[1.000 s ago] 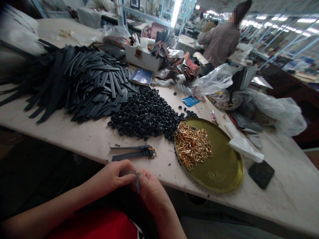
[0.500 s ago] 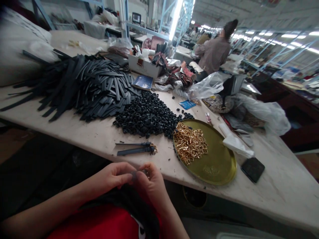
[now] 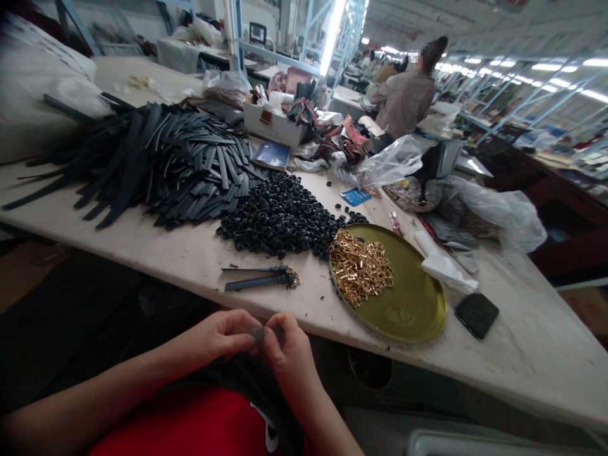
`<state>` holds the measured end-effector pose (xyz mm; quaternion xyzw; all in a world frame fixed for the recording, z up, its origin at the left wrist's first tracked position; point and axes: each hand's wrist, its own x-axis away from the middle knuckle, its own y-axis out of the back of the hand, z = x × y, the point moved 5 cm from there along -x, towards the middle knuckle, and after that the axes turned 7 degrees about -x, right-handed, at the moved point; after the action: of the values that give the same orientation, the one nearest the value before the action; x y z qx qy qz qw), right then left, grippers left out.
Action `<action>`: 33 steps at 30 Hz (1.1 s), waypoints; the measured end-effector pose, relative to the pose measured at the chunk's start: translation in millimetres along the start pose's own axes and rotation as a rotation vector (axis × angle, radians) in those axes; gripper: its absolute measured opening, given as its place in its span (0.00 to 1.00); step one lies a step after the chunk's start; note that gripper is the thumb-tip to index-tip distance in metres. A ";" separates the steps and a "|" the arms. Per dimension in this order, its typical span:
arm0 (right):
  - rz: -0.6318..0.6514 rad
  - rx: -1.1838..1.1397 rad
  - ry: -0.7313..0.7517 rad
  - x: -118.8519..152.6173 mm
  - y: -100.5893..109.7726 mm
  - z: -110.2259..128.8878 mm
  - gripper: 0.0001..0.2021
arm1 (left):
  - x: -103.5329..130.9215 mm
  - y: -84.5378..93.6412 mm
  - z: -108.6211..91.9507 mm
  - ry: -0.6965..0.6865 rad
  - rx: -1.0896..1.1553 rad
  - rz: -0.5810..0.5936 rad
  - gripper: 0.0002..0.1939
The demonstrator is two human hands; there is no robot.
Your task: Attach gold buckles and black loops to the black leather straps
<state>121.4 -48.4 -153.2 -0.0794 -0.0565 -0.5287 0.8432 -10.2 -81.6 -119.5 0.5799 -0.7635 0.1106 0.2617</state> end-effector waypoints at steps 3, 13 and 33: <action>0.114 -0.166 -0.131 -1.0 -2.6 -1.2 0.11 | -3.5 0.7 3.4 0.031 0.008 0.021 0.17; 0.197 -0.551 -0.375 -11.1 -6.9 -25.1 0.15 | -13.6 0.0 -4.4 -0.058 -0.002 0.011 0.10; 0.147 0.194 0.028 -17.0 -1.2 -7.8 0.05 | -24.7 -0.5 17.9 0.060 0.114 0.012 0.19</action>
<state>112.9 -35.4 -163.8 0.0063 -0.0895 -0.4587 0.8840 -9.8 -69.7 -147.6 0.5857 -0.7513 0.1728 0.2503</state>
